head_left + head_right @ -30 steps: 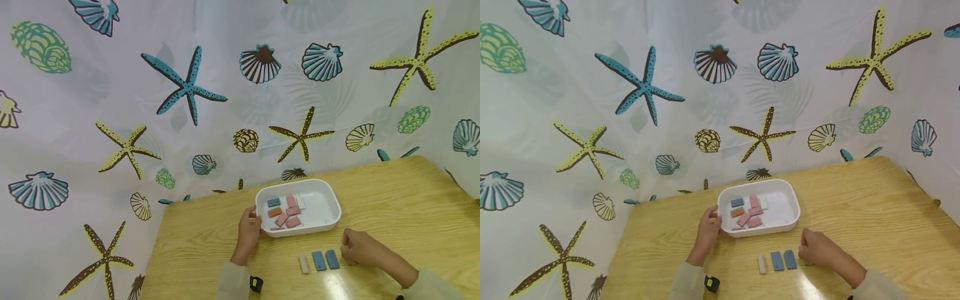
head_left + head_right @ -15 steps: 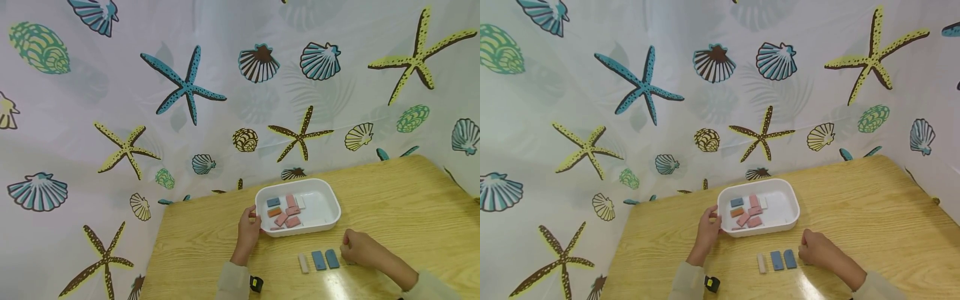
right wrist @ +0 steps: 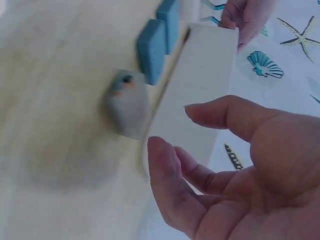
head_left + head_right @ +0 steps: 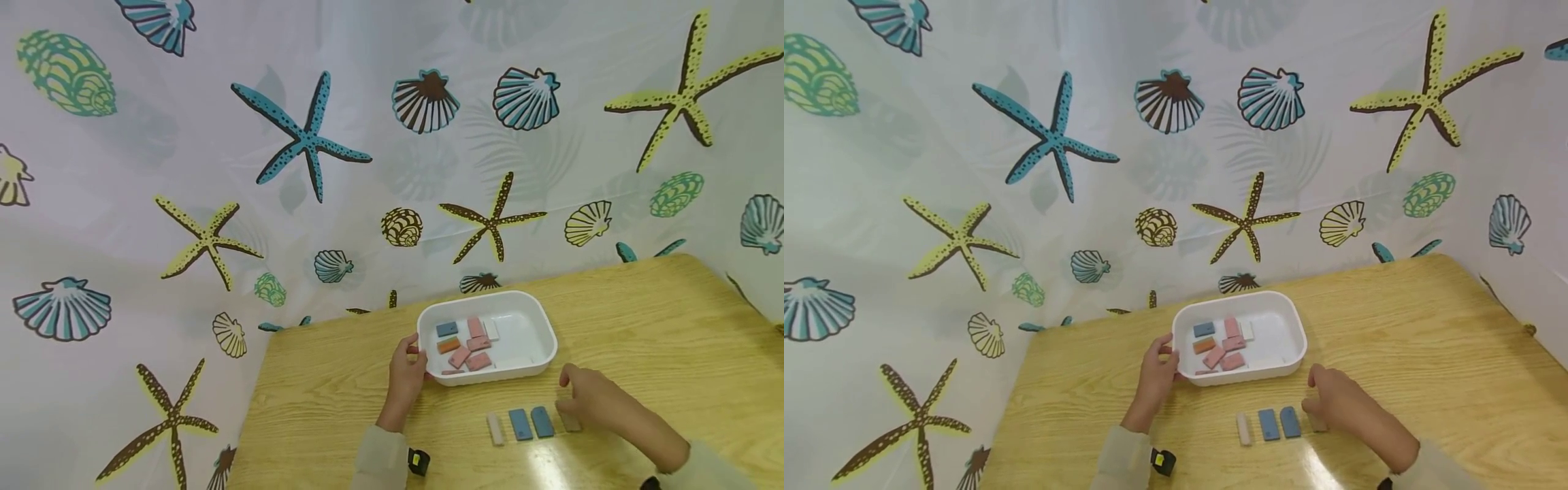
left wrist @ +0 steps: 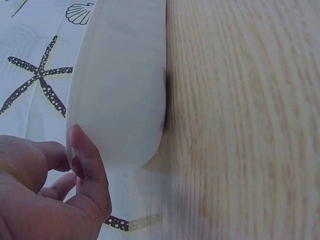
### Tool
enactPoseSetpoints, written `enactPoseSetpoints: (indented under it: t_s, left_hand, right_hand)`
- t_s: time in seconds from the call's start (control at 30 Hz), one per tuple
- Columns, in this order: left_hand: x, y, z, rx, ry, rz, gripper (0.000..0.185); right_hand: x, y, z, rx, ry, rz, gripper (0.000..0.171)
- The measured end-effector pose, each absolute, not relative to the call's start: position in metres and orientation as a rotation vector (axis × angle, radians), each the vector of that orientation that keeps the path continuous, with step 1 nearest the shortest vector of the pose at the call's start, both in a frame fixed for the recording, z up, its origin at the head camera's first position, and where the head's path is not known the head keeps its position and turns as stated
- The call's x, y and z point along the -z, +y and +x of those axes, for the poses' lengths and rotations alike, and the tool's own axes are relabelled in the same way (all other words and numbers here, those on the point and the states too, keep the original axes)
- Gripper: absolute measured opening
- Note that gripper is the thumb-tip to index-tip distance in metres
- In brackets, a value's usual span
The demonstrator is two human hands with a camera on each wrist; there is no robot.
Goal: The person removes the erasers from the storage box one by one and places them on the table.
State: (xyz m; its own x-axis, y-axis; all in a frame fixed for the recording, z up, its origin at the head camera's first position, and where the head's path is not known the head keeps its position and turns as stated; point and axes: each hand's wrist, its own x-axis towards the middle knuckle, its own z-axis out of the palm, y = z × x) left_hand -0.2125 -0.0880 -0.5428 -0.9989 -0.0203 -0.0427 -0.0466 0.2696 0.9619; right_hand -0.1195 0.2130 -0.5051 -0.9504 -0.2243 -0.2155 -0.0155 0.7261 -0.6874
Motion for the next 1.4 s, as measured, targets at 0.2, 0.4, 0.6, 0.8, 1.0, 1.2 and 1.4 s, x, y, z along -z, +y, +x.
enactPoseSetpoints:
  t_s: [0.2,0.4,0.6,0.8,1.0,1.2,1.4]
  left_hand:
    - [0.541,-0.088,-0.213,-1.881,2.483,-0.074,0.039]
    - [0.542,-0.088,-0.213,-1.881,2.48,-0.08,0.039]
    - [0.544,-0.088,-0.212,-1.878,2.486,-0.066,0.038]
    - [0.542,-0.089,-0.211,-1.894,2.496,-0.057,0.038]
    - [0.542,-0.087,-0.211,-1.91,2.483,-0.039,0.038]
    - [0.542,-0.087,-0.21,-1.91,2.482,-0.029,0.039]
    - [0.544,-0.089,-0.211,-1.902,2.5,-0.048,0.038]
  right_hand:
    - [0.481,0.21,-0.127,1.053,2.71,-0.317,0.017]
    - [0.464,0.203,-0.134,1.114,2.738,-0.391,0.015]
    - [0.458,0.193,-0.144,1.067,2.82,-0.373,0.012]
    - [0.453,0.179,-0.157,1.069,2.883,-0.364,0.013]
    - [0.458,0.172,-0.177,1.046,2.902,-0.33,0.014]
    - [0.467,0.167,-0.193,1.002,2.892,-0.302,0.015]
    - [0.472,0.16,-0.209,0.95,2.892,-0.335,0.016]
